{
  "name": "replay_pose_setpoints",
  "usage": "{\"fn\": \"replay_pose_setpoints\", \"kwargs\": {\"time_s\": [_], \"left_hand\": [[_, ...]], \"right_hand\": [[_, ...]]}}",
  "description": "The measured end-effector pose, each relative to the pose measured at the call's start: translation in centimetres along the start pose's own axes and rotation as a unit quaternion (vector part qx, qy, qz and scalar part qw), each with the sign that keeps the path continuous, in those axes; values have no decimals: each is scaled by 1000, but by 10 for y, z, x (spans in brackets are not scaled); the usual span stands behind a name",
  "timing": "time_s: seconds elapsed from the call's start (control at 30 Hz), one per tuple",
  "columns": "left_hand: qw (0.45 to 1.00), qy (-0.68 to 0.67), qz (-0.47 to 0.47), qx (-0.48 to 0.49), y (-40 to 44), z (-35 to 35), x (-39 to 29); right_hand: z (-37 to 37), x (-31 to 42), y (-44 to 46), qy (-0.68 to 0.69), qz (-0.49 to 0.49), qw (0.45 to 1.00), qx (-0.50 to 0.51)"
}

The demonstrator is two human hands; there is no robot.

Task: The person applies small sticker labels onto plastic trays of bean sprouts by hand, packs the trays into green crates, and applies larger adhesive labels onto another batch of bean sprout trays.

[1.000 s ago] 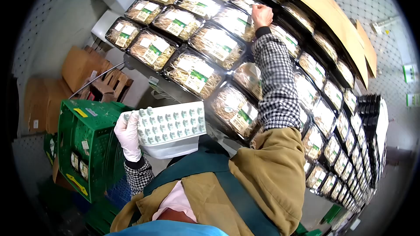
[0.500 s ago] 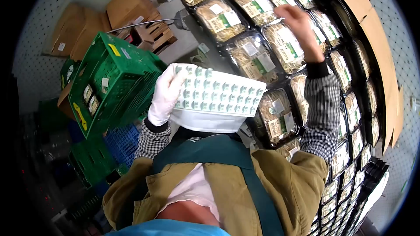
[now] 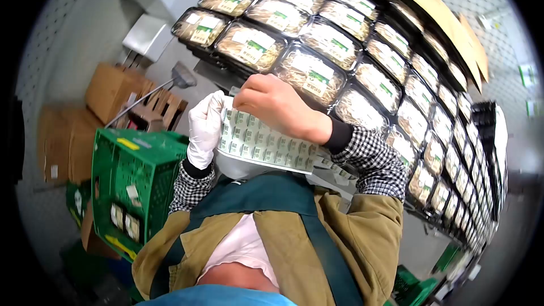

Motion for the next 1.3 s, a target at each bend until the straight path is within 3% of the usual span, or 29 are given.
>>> {"fn": "replay_pose_setpoints", "kwargs": {"time_s": [0.03, 0.07, 0.13, 0.2, 0.27, 0.4, 0.5, 0.57, 0.63, 0.67, 0.77, 0.83, 0.9, 0.97, 1.03, 1.1, 1.17, 1.23, 1.3], "left_hand": [[1000, -4, 0, 16, 6, -4, 6], [999, -19, -17, 33, 10, -8, 10], [994, -52, -45, 80, 15, -18, 20], [968, -150, -103, 174, 16, -30, 11], [946, -198, -133, 217, 18, -41, 8], [956, -178, -186, 142, 18, -68, 20], [974, -142, -156, 77, 20, -87, 31], [975, -148, -161, 49, 23, -96, 32], [978, -137, -151, 44, 28, -100, 36], [980, -126, -147, 47, 30, -100, 38], [983, -102, -128, 77, 38, -96, 43], [982, -82, -123, 115, 47, -87, 42], [979, -90, -119, 139, 53, -80, 39], [975, -86, -122, 164, 56, -79, 41], [972, -87, -132, 175, 55, -78, 41], [967, -95, -134, 194, 55, -78, 40], [963, -91, -140, 213, 56, -80, 47], [960, -89, -142, 223, 57, -78, 48], [955, -70, -131, 258, 60, -75, 49]], "right_hand": [[-5, -9, 3, 63, 51, 997, 17], [-13, -26, 3, 149, 104, 983, -38], [-50, -107, -9, 224, 324, 896, -207], [-99, -185, -26, 190, 384, 838, -339], [-128, -291, -69, -5, 415, 828, -377], [-119, -331, -54, -206, 403, 830, -327], [-109, -332, -45, -458, 343, 782, -247], [-119, -323, -51, -492, 339, 776, -204], [-117, -301, -57, -400, 319, 808, -291], [-113, -288, -64, -261, 426, 808, -313], [-80, -235, -70, -8, 512, 773, -373], [-56, -243, -76, -88, 495, 776, -382], [-42, -232, -69, -203, 494, 787, -308], [-48, -228, -62, -353, 510, 759, -197], [-55, -210, -59, -446, 477, 732, -197], [-58, -191, -65, -394, 498, 737, -232], [-47, -175, -80, -346, 460, 773, -268], [-23, -149, -85, -33, 606, 742, -285], [10, -138, -92, -96, 557, 767, -304]]}}
Point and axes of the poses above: each hand's wrist, its own y-axis towards the middle knuckle, its own z-axis out of the palm, x = y × z, the point moved 3 cm from there along y, towards the middle knuckle, and after that the axes turned 1 degree about y, right-handed, at the moved point
